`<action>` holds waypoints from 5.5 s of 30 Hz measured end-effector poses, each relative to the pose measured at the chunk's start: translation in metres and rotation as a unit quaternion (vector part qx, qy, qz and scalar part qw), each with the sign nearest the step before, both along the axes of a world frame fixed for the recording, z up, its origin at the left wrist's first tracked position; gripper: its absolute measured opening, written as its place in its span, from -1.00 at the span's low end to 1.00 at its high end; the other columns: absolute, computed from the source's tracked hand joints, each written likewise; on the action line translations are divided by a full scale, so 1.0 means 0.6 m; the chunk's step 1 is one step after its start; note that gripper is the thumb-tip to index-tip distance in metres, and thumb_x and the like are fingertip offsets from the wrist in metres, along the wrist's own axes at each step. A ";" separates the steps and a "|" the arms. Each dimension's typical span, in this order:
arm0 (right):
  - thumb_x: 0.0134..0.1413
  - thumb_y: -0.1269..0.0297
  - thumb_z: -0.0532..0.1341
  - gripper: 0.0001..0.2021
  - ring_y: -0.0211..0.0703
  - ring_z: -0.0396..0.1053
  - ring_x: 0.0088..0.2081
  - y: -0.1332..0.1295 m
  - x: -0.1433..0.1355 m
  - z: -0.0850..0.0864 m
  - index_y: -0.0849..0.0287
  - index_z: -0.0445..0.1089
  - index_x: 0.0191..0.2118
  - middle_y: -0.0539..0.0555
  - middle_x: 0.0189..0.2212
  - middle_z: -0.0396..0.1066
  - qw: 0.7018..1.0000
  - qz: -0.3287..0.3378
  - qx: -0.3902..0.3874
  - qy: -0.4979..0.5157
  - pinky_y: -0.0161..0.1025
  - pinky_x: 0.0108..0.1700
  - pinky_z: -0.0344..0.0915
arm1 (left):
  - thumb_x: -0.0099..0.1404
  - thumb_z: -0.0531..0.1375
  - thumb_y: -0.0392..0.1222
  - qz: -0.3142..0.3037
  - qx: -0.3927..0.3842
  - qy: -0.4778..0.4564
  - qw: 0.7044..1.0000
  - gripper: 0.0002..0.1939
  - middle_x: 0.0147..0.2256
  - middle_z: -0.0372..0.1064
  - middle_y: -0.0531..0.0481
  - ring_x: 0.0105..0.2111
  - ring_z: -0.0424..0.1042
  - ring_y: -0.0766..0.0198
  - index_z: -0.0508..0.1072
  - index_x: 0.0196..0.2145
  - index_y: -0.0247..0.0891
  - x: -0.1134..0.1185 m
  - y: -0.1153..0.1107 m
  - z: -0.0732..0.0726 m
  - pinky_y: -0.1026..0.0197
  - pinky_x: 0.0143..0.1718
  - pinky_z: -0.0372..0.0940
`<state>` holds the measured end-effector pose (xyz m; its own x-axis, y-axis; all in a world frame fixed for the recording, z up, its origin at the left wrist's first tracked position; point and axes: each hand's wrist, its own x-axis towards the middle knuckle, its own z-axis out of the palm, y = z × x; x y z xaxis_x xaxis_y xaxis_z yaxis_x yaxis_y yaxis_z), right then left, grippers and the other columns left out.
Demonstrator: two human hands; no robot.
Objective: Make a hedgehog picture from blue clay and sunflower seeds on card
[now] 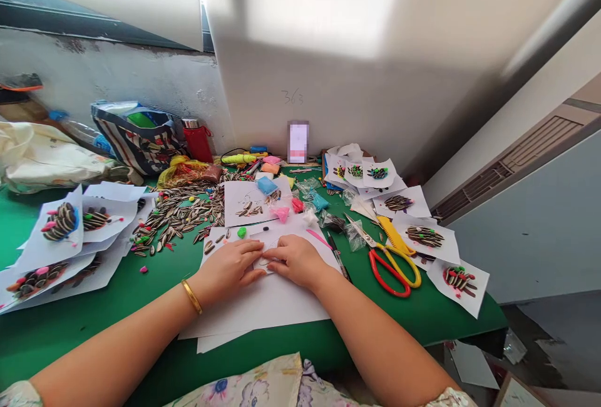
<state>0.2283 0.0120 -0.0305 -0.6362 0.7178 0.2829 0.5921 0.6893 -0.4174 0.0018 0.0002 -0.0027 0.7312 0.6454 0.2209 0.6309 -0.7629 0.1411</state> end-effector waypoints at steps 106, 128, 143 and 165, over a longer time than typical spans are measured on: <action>0.07 0.60 0.17 -0.66 -0.18 0.39 -0.25 0.009 0.010 -0.002 0.10 0.58 -0.15 0.05 -0.33 0.43 0.994 -0.048 -0.029 0.093 -0.24 -0.15 0.34 | 0.35 0.19 -0.06 -0.049 -0.015 -0.020 0.999 -0.76 -0.05 0.44 -0.15 -0.01 0.40 0.00 0.50 -0.09 -0.17 0.000 -0.004 0.001 -0.09 0.06 0.31; 0.04 0.60 0.17 -0.59 -0.19 0.35 -0.26 0.005 0.012 -0.002 0.04 0.58 -0.10 0.04 -0.33 0.40 0.995 0.001 -0.024 0.096 -0.25 -0.18 0.30 | 0.36 0.18 -0.11 -0.010 -0.052 -0.019 0.998 -0.78 -0.06 0.46 -0.18 -0.06 0.48 0.06 0.51 -0.18 -0.30 -0.001 -0.003 -0.001 0.06 -0.01 0.39; 0.01 0.62 0.17 -0.59 -0.17 0.34 -0.28 0.003 0.005 0.003 0.08 0.59 -0.11 0.05 -0.37 0.39 0.997 -0.012 -0.013 0.073 -0.24 -0.19 0.29 | 0.36 0.18 -0.10 -0.011 -0.049 -0.011 0.999 -0.76 -0.06 0.46 -0.19 -0.05 0.47 0.04 0.50 -0.13 -0.31 0.000 -0.004 0.002 0.02 0.00 0.39; 0.06 0.61 0.13 -0.59 -0.15 0.39 -0.22 0.007 0.007 -0.002 0.12 0.54 -0.06 0.07 -0.31 0.44 0.994 -0.031 -0.024 0.106 -0.22 -0.13 0.34 | 0.34 0.20 -0.08 -0.033 -0.051 -0.027 0.998 -0.69 -0.04 0.42 -0.17 -0.05 0.40 0.02 0.45 0.00 -0.22 0.001 -0.007 0.006 -0.03 0.00 0.35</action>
<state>0.2326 0.0161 -0.0319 -0.5203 0.7696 0.3702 0.5274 0.6305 -0.5694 0.0022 -0.0040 0.0008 0.7610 0.6181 0.1972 0.5695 -0.7820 0.2534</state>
